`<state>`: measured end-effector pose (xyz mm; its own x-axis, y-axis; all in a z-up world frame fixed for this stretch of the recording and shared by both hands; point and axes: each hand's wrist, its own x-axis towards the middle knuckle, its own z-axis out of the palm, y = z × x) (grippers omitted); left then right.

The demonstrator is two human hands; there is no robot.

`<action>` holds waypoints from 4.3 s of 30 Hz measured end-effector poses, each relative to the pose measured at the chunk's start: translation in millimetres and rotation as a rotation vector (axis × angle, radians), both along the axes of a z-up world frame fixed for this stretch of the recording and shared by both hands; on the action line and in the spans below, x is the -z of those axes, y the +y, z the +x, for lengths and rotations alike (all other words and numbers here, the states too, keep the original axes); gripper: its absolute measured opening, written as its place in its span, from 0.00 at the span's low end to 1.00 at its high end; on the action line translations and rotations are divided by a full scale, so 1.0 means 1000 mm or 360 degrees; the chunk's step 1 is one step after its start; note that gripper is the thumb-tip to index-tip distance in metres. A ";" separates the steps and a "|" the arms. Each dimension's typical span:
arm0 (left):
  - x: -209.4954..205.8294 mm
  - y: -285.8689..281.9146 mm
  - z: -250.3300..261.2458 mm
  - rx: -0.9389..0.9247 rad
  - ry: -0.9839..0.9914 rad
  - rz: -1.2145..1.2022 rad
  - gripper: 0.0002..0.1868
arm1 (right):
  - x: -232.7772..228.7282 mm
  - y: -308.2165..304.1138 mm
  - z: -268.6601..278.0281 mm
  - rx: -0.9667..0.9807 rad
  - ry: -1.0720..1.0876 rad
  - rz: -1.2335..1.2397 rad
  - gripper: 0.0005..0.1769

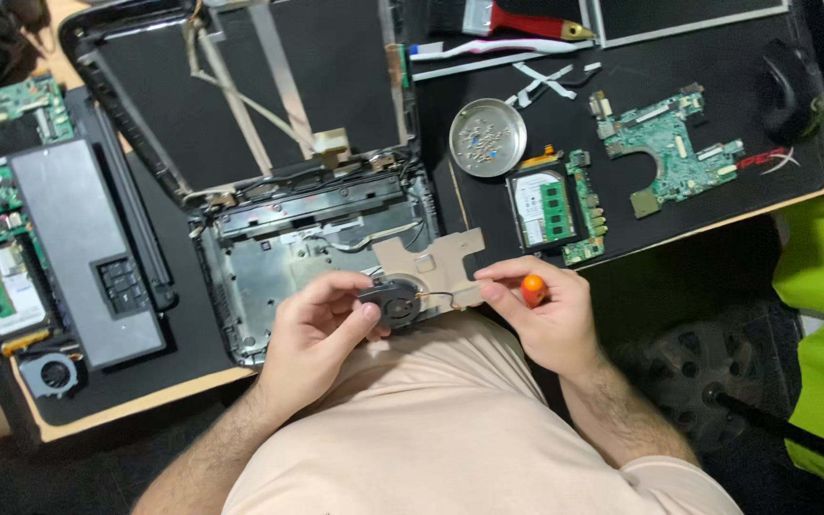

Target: The person disassembles a laptop, removing the back cover, battery, and keyboard. They then use a toothbrush and a paintbrush to clean dust from a small circuit board and the main motherboard.

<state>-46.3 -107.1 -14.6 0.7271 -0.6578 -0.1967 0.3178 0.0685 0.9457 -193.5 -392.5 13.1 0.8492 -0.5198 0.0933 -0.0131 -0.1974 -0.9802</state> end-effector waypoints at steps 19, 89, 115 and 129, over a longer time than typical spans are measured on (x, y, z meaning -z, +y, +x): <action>-0.044 -0.046 0.008 0.0456 -0.0498 0.0416 0.07 | 0.054 -0.194 -0.024 0.0797 0.0246 0.0038 0.09; 0.007 0.125 -0.001 -0.0530 -0.0696 0.1006 0.44 | -0.001 0.012 0.037 -0.0284 0.0872 -0.0350 0.42; -0.008 0.161 -0.007 -0.0797 0.0579 -0.0259 0.35 | 0.013 0.037 0.135 -0.0469 0.0295 -0.0835 0.26; 0.033 0.127 -0.013 -0.0710 0.0572 -0.0596 0.41 | 0.032 0.051 0.134 -0.0164 0.0711 -0.1158 0.17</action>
